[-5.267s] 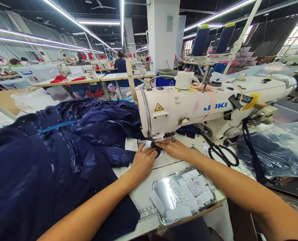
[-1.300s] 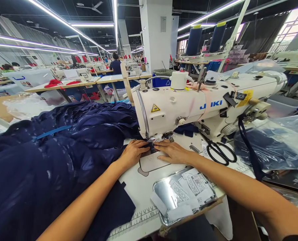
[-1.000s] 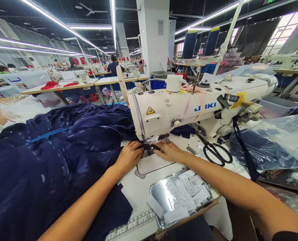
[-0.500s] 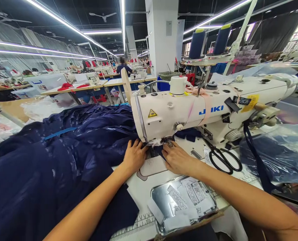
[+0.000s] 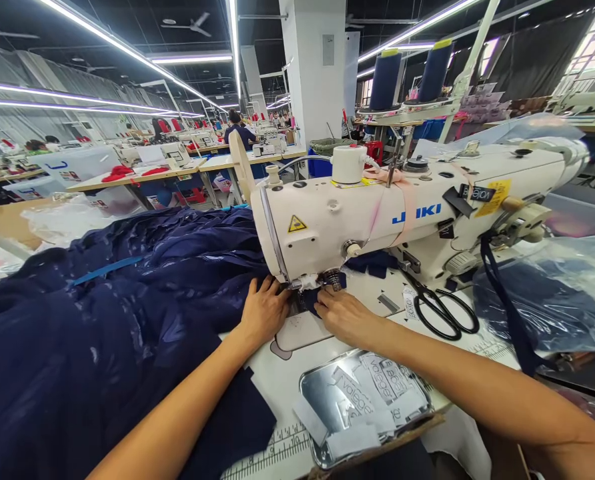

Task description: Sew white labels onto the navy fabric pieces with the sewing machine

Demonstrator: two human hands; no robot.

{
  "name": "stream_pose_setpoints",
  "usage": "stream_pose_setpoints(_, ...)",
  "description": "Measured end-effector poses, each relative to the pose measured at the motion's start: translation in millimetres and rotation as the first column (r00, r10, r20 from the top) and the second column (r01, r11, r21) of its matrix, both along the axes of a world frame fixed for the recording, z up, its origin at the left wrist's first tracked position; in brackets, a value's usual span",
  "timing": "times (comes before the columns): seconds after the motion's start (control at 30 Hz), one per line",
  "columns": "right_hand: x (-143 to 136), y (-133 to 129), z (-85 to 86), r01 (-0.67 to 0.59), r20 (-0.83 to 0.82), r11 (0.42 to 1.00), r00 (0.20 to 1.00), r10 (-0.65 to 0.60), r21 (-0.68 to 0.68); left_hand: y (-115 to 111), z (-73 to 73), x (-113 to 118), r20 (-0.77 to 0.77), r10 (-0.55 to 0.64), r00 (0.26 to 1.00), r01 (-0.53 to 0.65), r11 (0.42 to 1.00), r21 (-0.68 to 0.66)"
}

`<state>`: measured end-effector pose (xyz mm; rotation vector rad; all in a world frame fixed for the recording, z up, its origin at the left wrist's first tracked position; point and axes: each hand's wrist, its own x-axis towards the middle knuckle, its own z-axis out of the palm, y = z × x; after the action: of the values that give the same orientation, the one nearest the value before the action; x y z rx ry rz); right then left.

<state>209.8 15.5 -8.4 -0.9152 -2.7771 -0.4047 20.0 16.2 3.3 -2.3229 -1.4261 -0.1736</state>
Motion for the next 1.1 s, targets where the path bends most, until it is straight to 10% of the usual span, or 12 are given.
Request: stream_pose_setpoints(1.1, 2.7, 12.2, 2.9, 0.058, 0.046, 0.998, 0.997, -0.058, 0.011, 10.4, 1.8, 3.6, -0.025, 0.068, 0.997, -0.069, 0.997, -0.037)
